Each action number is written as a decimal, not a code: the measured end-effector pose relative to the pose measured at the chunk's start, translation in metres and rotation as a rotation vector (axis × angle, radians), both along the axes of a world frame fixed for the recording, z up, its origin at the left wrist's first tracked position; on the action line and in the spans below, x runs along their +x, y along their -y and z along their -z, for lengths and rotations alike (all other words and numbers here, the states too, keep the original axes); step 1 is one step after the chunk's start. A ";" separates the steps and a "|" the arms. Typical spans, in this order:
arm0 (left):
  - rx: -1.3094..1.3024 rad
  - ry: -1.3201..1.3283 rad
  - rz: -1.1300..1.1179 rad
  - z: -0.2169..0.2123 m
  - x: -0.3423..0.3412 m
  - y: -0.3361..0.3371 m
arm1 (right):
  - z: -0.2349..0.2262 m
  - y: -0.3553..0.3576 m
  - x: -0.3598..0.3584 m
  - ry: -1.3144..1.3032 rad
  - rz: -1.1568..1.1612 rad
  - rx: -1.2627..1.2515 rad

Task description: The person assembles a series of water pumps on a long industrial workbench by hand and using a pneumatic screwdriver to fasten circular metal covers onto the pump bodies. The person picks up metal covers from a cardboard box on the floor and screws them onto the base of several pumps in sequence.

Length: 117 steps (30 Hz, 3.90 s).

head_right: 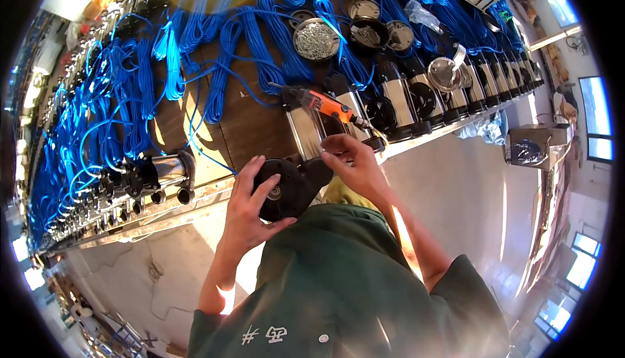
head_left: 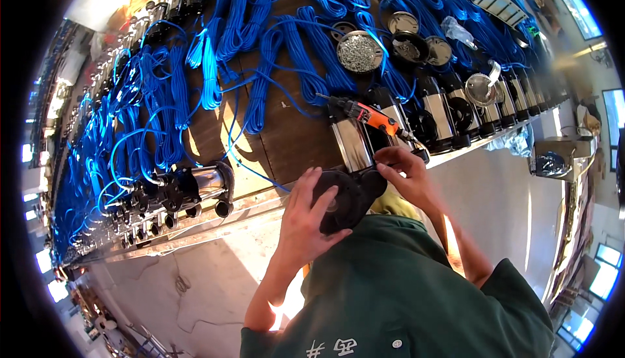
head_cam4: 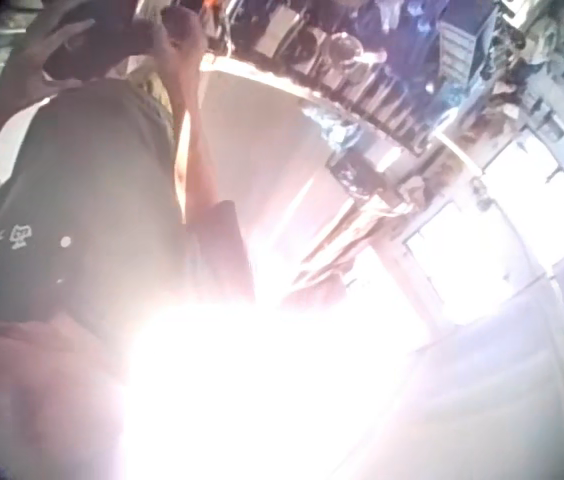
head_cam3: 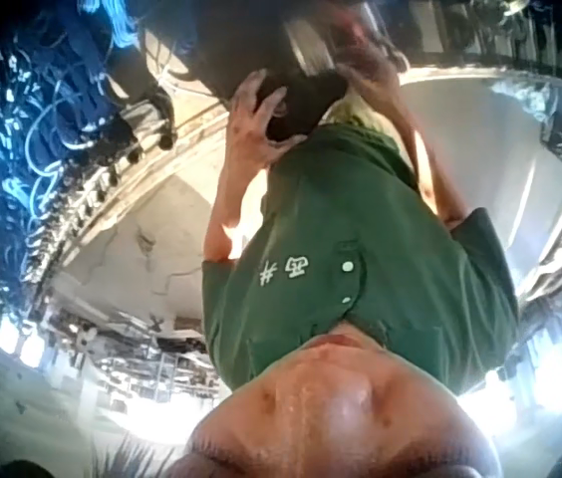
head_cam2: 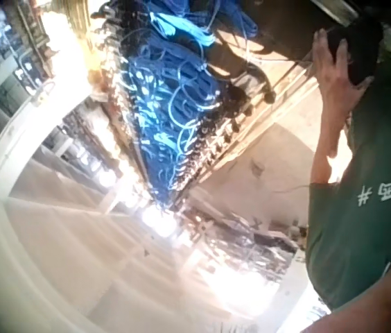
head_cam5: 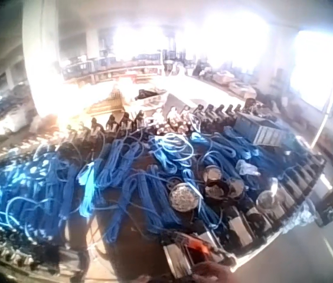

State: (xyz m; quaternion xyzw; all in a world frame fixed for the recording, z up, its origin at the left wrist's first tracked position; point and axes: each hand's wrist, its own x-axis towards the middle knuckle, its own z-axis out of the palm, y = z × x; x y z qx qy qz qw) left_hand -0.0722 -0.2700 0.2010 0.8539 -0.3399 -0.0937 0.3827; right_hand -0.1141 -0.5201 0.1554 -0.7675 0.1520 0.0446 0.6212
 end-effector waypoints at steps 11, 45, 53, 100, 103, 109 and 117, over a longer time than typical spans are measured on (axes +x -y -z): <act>0.030 -0.034 -0.083 -0.004 -0.007 0.013 | -0.014 -0.006 0.000 0.056 -0.107 -0.082; -0.070 0.137 -0.477 -0.033 -0.011 0.019 | 0.107 0.118 0.247 0.662 -0.306 -0.845; -0.430 -0.162 -0.721 -0.038 -0.013 0.009 | 0.140 0.107 0.302 0.214 -0.544 -1.093; -0.797 -1.412 -0.094 0.030 0.253 0.138 | 0.098 -0.021 0.150 -0.654 1.091 1.374; -0.645 -1.341 -0.085 0.044 0.269 0.170 | 0.092 -0.026 0.151 -0.658 1.106 1.395; -0.355 -1.106 -0.147 0.092 0.306 0.247 | 0.069 -0.002 0.129 -0.558 0.984 1.524; -0.271 -1.029 -0.089 0.079 0.323 0.242 | -0.006 0.007 0.048 -0.208 0.934 1.387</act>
